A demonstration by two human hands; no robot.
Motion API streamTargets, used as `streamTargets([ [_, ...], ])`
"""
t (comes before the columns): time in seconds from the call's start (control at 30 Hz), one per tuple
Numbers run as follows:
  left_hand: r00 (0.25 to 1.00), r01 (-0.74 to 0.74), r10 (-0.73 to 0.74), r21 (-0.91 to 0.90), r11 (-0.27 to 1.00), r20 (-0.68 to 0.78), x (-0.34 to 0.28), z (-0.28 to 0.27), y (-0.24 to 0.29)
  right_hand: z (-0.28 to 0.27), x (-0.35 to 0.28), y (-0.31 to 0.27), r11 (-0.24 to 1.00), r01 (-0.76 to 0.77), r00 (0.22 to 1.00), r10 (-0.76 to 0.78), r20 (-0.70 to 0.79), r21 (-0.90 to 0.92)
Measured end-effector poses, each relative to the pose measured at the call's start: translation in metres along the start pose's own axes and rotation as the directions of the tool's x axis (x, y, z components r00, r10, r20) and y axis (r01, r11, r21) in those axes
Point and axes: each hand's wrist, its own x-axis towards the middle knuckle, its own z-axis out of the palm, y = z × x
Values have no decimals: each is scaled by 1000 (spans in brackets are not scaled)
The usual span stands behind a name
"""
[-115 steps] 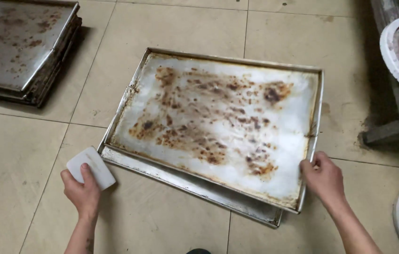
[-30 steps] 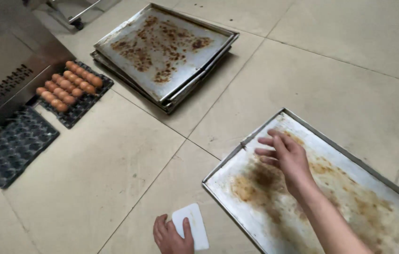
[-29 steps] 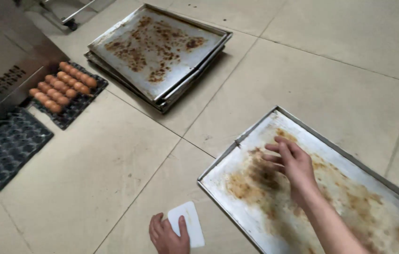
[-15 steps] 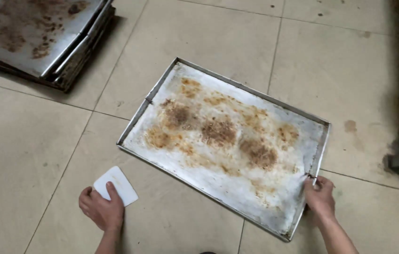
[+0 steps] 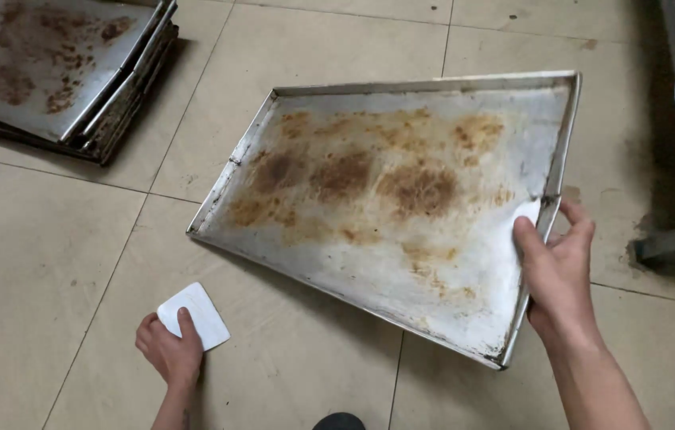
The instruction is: Cleaning residue from metal baking trays using a plastic scraper and discarding the waste into a bin.
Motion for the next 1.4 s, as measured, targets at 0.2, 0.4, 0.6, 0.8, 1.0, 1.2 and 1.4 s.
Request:
streamTargets([
  [0.2, 997, -63, 66, 77, 995, -38, -2, 6, -5, 32, -26, -90, 982, 176, 984, -178, 20, 73],
  [0.4, 979, -103, 123, 123, 987, -164, 4, 6, -25, 24, -13, -82, 976, 210, 977, -211, 13, 51],
  [0.6, 964, -86, 117, 135, 987, -237, 11, 13, -30, 53, 65, -38, 1000, 21, 998, -20, 61, -18],
  [0.8, 933, -126, 172, 160, 979, -315, 17, 32, -44, 239, 28, -100, 935, 116, 967, -183, 176, 334],
  [1.0, 948, -122, 169, 182, 976, -270, 19, 74, -82, 435, 68, -97, 898, 164, 893, -311, 326, 407],
  [1.2, 911, -144, 210, 203, 968, -356, 22, 98, -100, 572, 96, -110, 925, -242, 652, -68, 755, 292],
  [1.4, 936, -146, 200, 198, 969, -290, 15, 97, -105, 542, 34, -154, 970, -115, 579, -109, 808, 214],
])
